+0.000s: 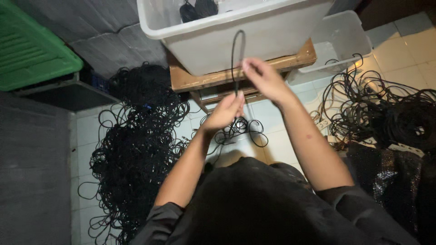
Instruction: The person winds a long cable into a coil by hand and places it into a white plastic bin on a wooden stool.
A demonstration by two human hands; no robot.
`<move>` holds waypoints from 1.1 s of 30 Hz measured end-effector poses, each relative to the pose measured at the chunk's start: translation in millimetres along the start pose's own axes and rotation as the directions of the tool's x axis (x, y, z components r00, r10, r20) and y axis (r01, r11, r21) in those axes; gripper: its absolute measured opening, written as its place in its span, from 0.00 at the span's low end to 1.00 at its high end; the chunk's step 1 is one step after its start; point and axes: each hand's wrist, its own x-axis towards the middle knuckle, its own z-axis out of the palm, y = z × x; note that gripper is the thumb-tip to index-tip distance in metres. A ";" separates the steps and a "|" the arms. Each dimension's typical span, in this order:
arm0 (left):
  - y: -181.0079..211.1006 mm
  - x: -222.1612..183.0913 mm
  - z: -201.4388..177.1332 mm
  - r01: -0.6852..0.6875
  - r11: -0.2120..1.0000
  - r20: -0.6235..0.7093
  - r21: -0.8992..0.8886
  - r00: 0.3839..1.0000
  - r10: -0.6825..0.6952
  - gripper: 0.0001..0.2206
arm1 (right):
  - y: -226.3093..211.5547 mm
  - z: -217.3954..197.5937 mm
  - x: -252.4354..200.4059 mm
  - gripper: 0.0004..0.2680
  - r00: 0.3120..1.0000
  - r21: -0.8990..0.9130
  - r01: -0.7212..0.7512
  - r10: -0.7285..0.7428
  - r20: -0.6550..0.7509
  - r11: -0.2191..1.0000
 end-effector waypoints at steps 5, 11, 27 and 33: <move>50.2 25.0 -17.7 -0.250 0.901 -0.225 -0.354 0.958 0.177 0.19 | 48.4 45.6 -19.6 0.19 0.933 0.137 -0.112 0.057 0.355 0.984; 56.0 20.9 -33.1 -0.225 0.962 -0.210 -0.154 0.959 0.190 0.30 | 42.9 55.7 -30.4 0.11 0.977 0.057 -0.087 0.074 0.200 0.995; 85.8 13.2 -26.4 -0.289 0.706 -0.206 -0.646 0.957 0.204 0.13 | 68.6 56.4 -25.4 0.28 0.842 0.340 -0.336 0.119 0.526 0.878; 95.3 16.4 -46.7 -0.146 0.914 -0.267 -0.380 0.963 0.042 0.22 | 55.6 70.8 -42.8 0.10 0.970 0.133 -0.048 0.014 0.242 0.990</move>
